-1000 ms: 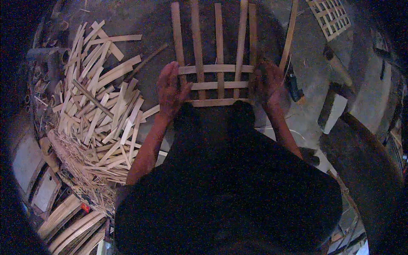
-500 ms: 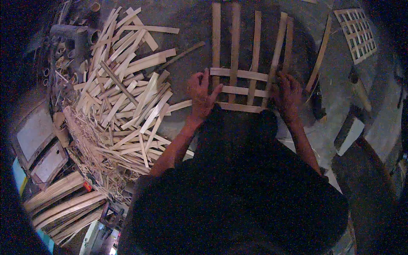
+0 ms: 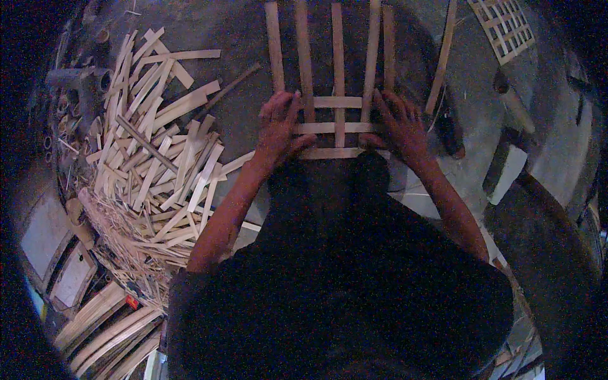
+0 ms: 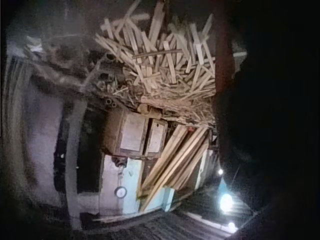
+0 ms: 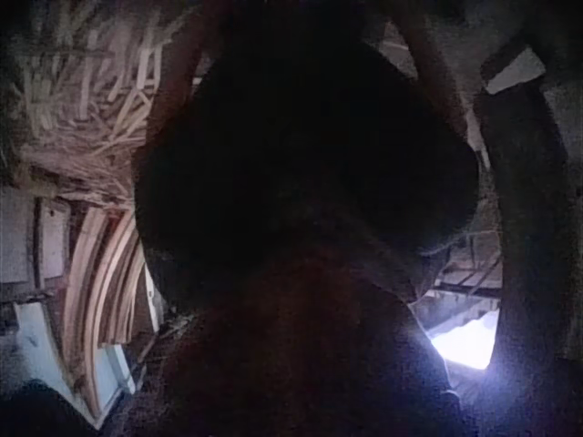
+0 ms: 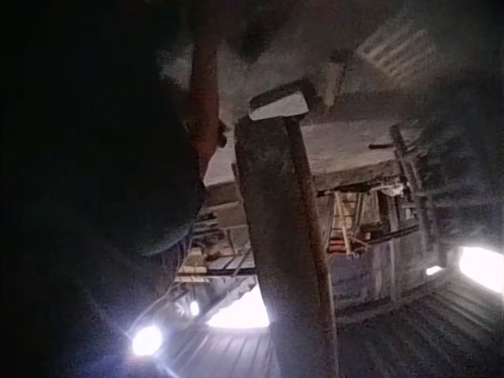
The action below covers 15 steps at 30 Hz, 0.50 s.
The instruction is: The person weaves thin wooden strips into a lattice pattern on the floor, using a hammer to tap the strips into place. They then arrange additional strips to form a new lattice structure.
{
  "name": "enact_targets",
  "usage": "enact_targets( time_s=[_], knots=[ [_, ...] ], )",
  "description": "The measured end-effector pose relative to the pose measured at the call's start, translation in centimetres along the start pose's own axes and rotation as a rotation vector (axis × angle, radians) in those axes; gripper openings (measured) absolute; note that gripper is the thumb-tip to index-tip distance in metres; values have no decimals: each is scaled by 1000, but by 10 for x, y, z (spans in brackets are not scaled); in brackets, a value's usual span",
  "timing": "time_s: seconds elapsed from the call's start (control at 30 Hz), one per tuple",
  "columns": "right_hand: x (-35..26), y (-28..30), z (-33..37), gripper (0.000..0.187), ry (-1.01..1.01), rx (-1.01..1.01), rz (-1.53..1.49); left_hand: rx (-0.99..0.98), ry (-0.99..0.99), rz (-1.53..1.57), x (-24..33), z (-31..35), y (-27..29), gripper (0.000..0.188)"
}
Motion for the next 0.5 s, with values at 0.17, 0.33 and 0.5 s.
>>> enact_targets(
  time_s=[0.17, 0.33, 0.5],
  knots=[
    [14, -14, 4, 89, -11, -31, -52, 33, -27, 27, 1, 1, 1, 95],
    [16, -15, 5, 87, -34, 9, -129, 55, -29, -1, -8, 4, -7, 90],
    [33, -5, 17, 74, -55, 128, -66, 123, 68, 33, -4, 9, 6, 86]
  ],
)
Point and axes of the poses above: each hand's wrist, its own z-axis away from the middle knuckle, its own y-axis out of the back of the hand, x = y × z, the point moved 10 cm from there along -z, towards the middle knuckle, and after that the axes turned 7 degrees about -z, right-handed, at the moved point
